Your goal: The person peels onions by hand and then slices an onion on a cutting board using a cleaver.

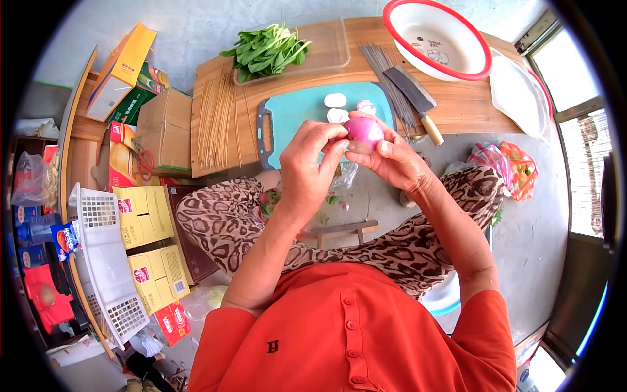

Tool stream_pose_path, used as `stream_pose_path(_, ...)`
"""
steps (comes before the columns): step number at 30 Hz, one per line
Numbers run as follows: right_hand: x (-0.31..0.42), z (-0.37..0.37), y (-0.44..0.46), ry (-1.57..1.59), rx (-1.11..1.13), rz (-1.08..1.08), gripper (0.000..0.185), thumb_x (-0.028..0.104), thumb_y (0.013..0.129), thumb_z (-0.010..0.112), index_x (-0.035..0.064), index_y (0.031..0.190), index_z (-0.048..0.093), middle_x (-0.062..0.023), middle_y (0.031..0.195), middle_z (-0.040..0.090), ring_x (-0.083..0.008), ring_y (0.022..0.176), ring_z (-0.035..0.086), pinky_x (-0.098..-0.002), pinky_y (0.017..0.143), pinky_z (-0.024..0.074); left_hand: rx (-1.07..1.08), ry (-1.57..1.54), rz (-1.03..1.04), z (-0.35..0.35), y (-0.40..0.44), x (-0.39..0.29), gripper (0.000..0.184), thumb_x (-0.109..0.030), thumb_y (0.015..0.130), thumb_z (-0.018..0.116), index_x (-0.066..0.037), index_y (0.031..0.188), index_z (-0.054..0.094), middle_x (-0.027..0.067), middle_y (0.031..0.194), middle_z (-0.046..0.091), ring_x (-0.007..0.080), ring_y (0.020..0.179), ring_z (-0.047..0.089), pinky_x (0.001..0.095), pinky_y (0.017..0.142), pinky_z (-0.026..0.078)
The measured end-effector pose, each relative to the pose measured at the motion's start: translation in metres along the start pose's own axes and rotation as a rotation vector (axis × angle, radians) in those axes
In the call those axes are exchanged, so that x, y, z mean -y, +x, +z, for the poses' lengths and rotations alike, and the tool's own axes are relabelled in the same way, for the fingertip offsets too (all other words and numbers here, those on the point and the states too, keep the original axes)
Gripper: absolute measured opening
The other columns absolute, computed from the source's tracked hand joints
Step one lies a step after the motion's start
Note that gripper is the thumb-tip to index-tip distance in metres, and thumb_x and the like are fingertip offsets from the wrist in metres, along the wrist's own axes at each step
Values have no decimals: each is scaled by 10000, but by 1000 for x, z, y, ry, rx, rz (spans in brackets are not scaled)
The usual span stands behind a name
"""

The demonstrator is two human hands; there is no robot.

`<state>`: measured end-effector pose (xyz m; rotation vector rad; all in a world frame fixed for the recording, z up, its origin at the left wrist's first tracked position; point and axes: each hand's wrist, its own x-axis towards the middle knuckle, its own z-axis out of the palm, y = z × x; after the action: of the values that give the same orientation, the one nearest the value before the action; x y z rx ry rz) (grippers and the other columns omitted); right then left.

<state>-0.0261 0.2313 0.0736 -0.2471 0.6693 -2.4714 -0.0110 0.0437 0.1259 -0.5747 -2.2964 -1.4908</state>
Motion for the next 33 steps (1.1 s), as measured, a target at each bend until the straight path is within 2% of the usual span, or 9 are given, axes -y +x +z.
stream_pose_path(10, -1, 1, 2, -144, -27, -33, 739, 144, 812, 784, 72, 1438, 399, -81, 1336, 525, -222, 1231, 542, -434, 1072, 447, 30, 198, 79, 1, 10, -2, 154, 87, 750, 648, -22, 827, 572, 56, 771, 583, 146, 596, 552, 267, 573, 475)
stream_pose_path(14, -2, 1, 2, -124, -23, -27, 746, 135, 806, 787, 64, 1438, 398, -80, 1329, 533, -216, 1229, 544, -432, 1079, 437, 87, 194, 30, 0, 12, 3, 140, 82, 753, 625, -25, 810, 555, 36, 764, 578, 115, 600, 527, 263, 580, 467)
stream_pose_path(16, -1, 2, 2, -124, -20, -12, 758, 127, 798, 794, 58, 1439, 395, -78, 1344, 520, -209, 1221, 545, -424, 1072, 439, 28, 0, -44, 0, 6, 21, 187, 36, 741, 668, -29, 865, 544, 49, 794, 579, 136, 603, 583, 289, 528, 462)
stream_pose_path(17, 0, 2, 2, -122, -23, -14, 758, 127, 798, 794, 58, 1439, 395, -78, 1344, 520, -209, 1221, 545, -424, 1072, 439, 0, -152, -179, -1, 4, 28, 133, 45, 785, 636, -18, 853, 541, 14, 793, 589, 78, 658, 589, 247, 567, 475)
stream_pose_path(20, 2, 2, 1, -187, -20, -8, 784, 109, 781, 804, 53, 1444, 390, -81, 1355, 506, -206, 1236, 525, -391, 1072, 429, 25, -551, -365, -14, 12, 20, 53, 24, 903, 609, -3, 859, 595, 5, 839, 614, 90, 719, 618, 234, 663, 525)
stream_pose_path(22, 4, 2, 1, -318, -14, -38, 820, 78, 760, 813, 53, 1454, 378, -83, 1359, 498, -200, 1255, 497, -361, 1069, 421, 118, -493, -372, -23, 16, 13, 28, -11, 929, 605, 14, 938, 613, 32, 880, 618, 105, 751, 625, 247, 695, 533)
stream_pose_path(24, 5, 4, 2, -351, -2, -21, 834, 65, 751, 816, 51, 1458, 372, -83, 1357, 499, -199, 1262, 488, -354, 1072, 414, 238, -383, -301, -26, 19, 12, 121, -22, 928, 631, 39, 1028, 663, 51, 917, 633, 130, 797, 643, 260, 724, 544)
stream_pose_path(30, 8, 8, 0, -432, 6, 42, 858, 56, 743, 820, 51, 1465, 357, -82, 1356, 502, -199, 1261, 486, -345, 1071, 409, 286, -31, -109, -27, 20, 5, 98, 51, 866, 661, 22, 956, 685, 46, 857, 628, 108, 745, 629, 247, 668, 536)
stream_pose_path(33, 3, 5, 0, -386, 19, 47, 836, 121, 766, 817, 46, 1461, 360, -83, 1352, 507, -207, 1256, 498, -346, 1064, 422, 231, 34, -161, -21, 15, 18, 101, 49, 890, 624, 16, 967, 682, 41, 830, 629, 93, 712, 616, 245, 633, 523)
